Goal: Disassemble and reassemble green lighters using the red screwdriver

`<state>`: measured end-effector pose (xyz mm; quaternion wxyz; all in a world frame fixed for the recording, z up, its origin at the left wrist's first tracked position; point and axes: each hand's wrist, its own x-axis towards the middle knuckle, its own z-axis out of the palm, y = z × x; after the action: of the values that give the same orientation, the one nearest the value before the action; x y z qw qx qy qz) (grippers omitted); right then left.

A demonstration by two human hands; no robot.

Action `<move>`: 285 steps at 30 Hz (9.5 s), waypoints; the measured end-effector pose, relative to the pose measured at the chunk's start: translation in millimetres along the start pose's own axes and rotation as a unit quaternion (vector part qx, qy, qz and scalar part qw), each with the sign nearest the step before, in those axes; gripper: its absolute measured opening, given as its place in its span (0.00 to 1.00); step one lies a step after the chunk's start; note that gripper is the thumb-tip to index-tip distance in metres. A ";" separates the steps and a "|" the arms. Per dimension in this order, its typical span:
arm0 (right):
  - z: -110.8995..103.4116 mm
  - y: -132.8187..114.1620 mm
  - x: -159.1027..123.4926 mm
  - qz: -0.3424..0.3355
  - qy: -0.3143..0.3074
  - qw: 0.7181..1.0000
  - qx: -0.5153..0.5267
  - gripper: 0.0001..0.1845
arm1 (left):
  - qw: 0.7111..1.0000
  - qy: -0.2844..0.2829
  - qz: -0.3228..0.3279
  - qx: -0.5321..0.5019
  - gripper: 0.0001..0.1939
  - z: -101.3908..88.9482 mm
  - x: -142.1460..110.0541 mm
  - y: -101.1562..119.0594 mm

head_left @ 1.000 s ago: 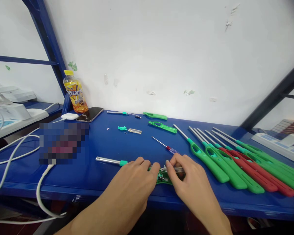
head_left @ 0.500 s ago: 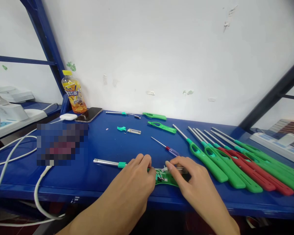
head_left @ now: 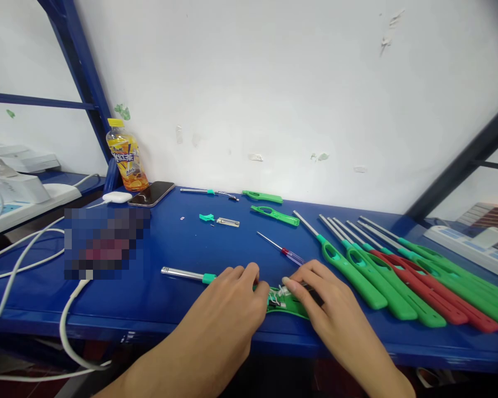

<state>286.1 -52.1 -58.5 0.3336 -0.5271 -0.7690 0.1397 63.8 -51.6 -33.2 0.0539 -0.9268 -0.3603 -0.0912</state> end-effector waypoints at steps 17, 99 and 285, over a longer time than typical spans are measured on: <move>-5.9 -2.4 -7.6 -0.091 0.002 0.986 -0.142 0.16 | 0.994 -0.070 -0.010 -0.079 0.24 -15.4 6.4 -2.4; -17.5 14.5 -17.3 -0.020 -0.051 0.998 0.006 0.14 | 0.982 -0.027 -0.051 -0.179 0.07 -9.0 12.1 -22.2; 16.0 -19.7 29.0 0.003 -0.034 0.990 -0.135 0.21 | 0.968 -0.065 -0.117 -0.212 0.02 -35.4 -6.2 -74.3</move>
<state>254.9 -31.7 -48.6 0.2323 -0.5643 -0.7904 0.0532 4.3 -7.0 2.7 -0.1788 -0.8724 -0.4412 -0.1109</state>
